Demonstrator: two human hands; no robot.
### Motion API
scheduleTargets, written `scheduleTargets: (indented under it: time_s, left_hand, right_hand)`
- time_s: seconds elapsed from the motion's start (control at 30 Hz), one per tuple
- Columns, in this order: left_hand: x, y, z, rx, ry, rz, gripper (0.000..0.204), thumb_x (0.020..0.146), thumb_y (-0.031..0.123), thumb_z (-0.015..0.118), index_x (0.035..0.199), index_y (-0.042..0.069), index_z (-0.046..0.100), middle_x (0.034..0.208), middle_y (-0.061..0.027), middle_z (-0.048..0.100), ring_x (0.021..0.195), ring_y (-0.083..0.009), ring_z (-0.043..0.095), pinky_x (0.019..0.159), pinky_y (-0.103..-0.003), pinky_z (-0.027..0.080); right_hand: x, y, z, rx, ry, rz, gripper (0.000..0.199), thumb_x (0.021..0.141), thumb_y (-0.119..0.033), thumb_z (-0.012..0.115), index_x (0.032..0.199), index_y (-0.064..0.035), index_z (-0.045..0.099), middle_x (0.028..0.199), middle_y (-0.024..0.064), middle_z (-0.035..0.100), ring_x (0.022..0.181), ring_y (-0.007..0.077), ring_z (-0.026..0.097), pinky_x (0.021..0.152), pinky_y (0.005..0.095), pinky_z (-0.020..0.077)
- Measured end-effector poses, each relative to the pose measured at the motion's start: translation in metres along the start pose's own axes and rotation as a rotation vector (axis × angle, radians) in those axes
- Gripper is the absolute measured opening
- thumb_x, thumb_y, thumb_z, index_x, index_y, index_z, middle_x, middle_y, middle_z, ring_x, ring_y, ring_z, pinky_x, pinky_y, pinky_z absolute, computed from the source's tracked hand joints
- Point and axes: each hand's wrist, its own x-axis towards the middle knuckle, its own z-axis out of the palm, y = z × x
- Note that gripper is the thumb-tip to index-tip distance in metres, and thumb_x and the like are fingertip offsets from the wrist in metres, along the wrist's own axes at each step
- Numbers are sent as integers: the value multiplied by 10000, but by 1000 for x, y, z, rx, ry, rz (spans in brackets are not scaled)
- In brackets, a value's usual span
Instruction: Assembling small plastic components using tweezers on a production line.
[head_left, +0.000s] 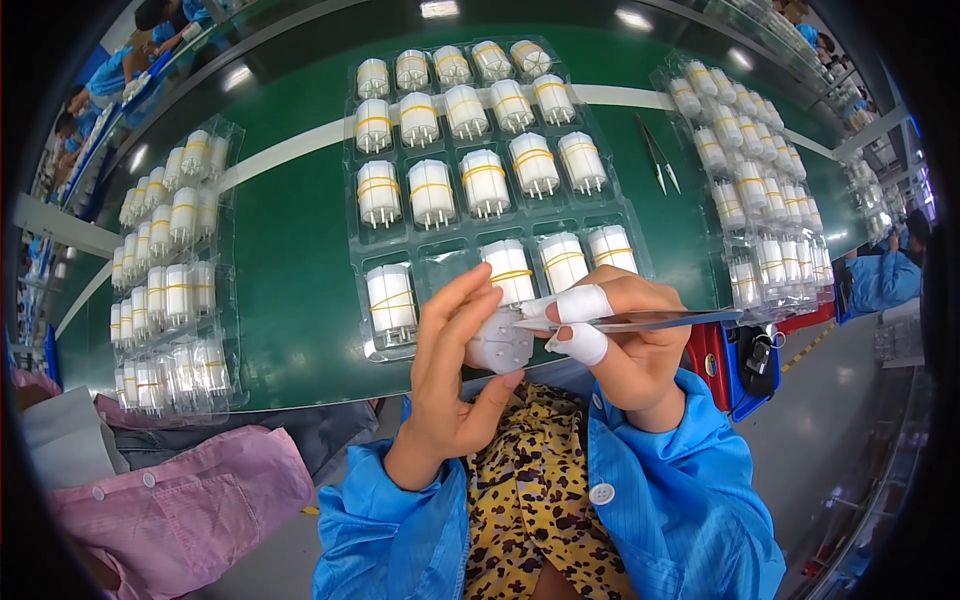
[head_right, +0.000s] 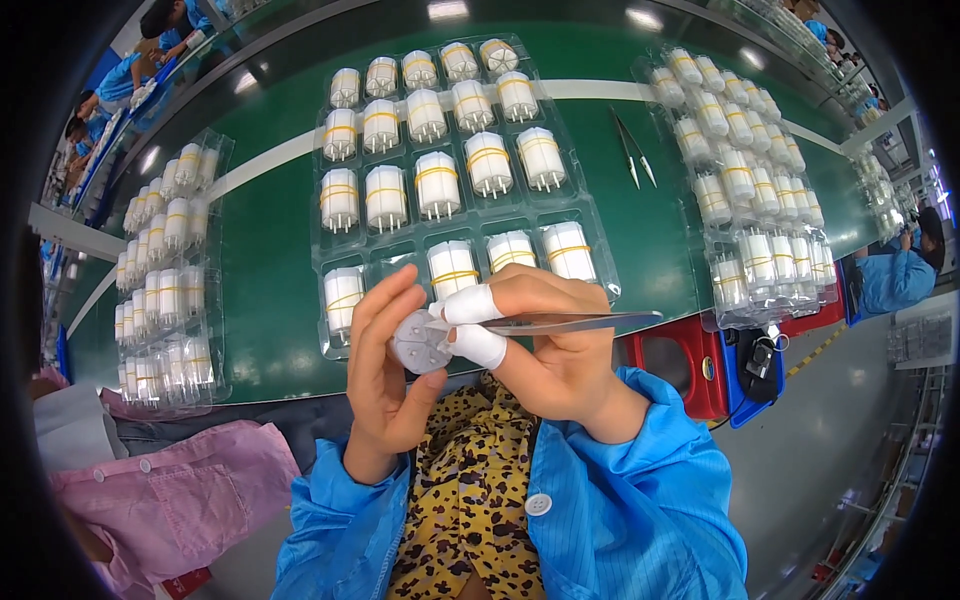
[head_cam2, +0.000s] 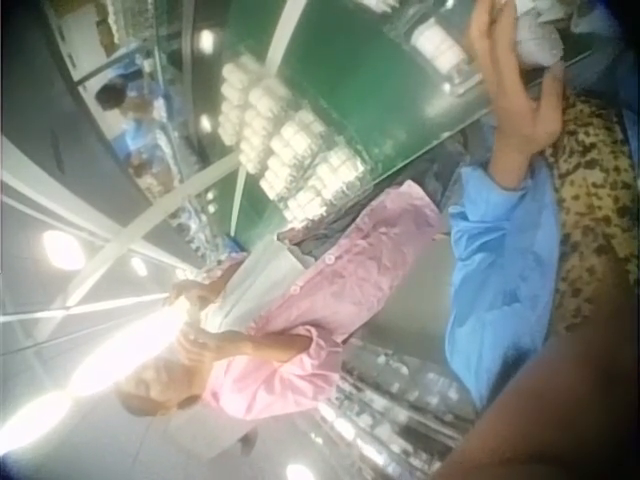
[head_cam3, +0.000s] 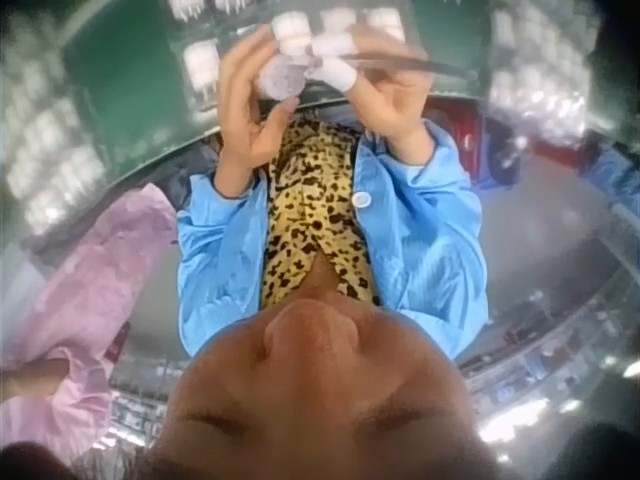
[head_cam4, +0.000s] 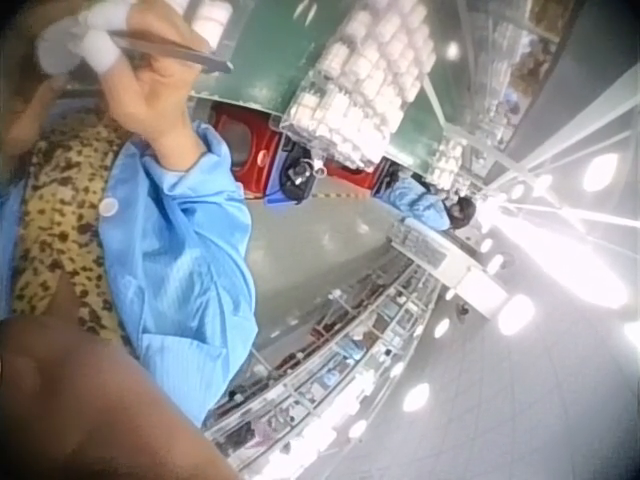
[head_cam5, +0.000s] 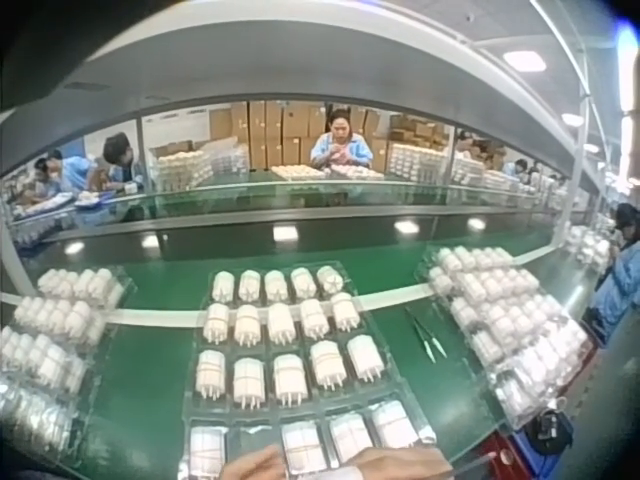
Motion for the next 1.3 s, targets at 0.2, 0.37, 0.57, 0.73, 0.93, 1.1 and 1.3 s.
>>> scheduleTargets:
  time_s: [0.2, 0.37, 0.57, 0.73, 0.93, 1.1, 1.3]
  left_hand:
    - [-11, -10, 11, -220, 97, -3, 532, 678, -78, 690, 1150, -23, 453, 1225, -229, 519, 1092, -318, 533, 892, -372, 450]
    - [-11, -9, 17, -208, 235, 18, 532, 626, -157, 604, 1110, 3, 450, 1138, -199, 554, 1031, -299, 530, 866, -363, 450]
    - [-11, -12, 21, -156, 272, 72, 556, 583, -171, 566, 1098, 5, 456, 1125, -194, 560, 1003, -294, 523, 845, -367, 447]
    - [-10, -11, 21, -141, 275, 97, 556, 574, -168, 567, 1092, 4, 460, 1114, -196, 565, 989, -302, 528, 838, -365, 449]
    - [-10, -11, 21, -145, 283, 100, 557, 572, -164, 563, 1094, 2, 462, 1103, -197, 571, 982, -305, 533, 833, -366, 453]
    - [-9, -11, 20, -127, 284, 113, 547, 571, -163, 561, 1085, 0, 472, 1103, -195, 578, 986, -304, 531, 829, -369, 456]
    - [-8, -13, 18, -98, 260, 97, 532, 574, -164, 565, 1075, -3, 488, 1109, -185, 584, 988, -304, 530, 831, -366, 454]
  right_hand:
    - [-15, 5, 8, 106, 108, -52, 188, 763, 33, 670, 949, 40, 645, 856, 163, 661, 736, 192, 653, 626, 274, 517]
    - [-18, 5, 12, 64, 54, -53, 213, 746, 16, 687, 954, 38, 650, 867, 173, 670, 747, 210, 669, 632, 286, 532]
    - [-17, 5, 13, 1, 27, -56, 228, 735, 4, 710, 955, 23, 656, 868, 168, 679, 763, 223, 675, 641, 287, 532]
    - [-20, 8, 16, 36, 53, -71, 230, 738, 21, 703, 962, 23, 653, 883, 173, 678, 775, 223, 675, 652, 298, 540]
    - [-20, 6, 17, 83, 64, -52, 217, 750, 42, 684, 963, 32, 646, 893, 170, 670, 783, 209, 670, 662, 295, 547]
    - [-19, 8, 18, 98, 90, -66, 205, 757, 44, 676, 960, 35, 644, 886, 166, 667, 786, 203, 666, 669, 289, 549]
    - [-17, 9, 14, 57, 46, -73, 196, 766, 53, 658, 961, 42, 640, 893, 172, 658, 785, 200, 661, 668, 282, 542]
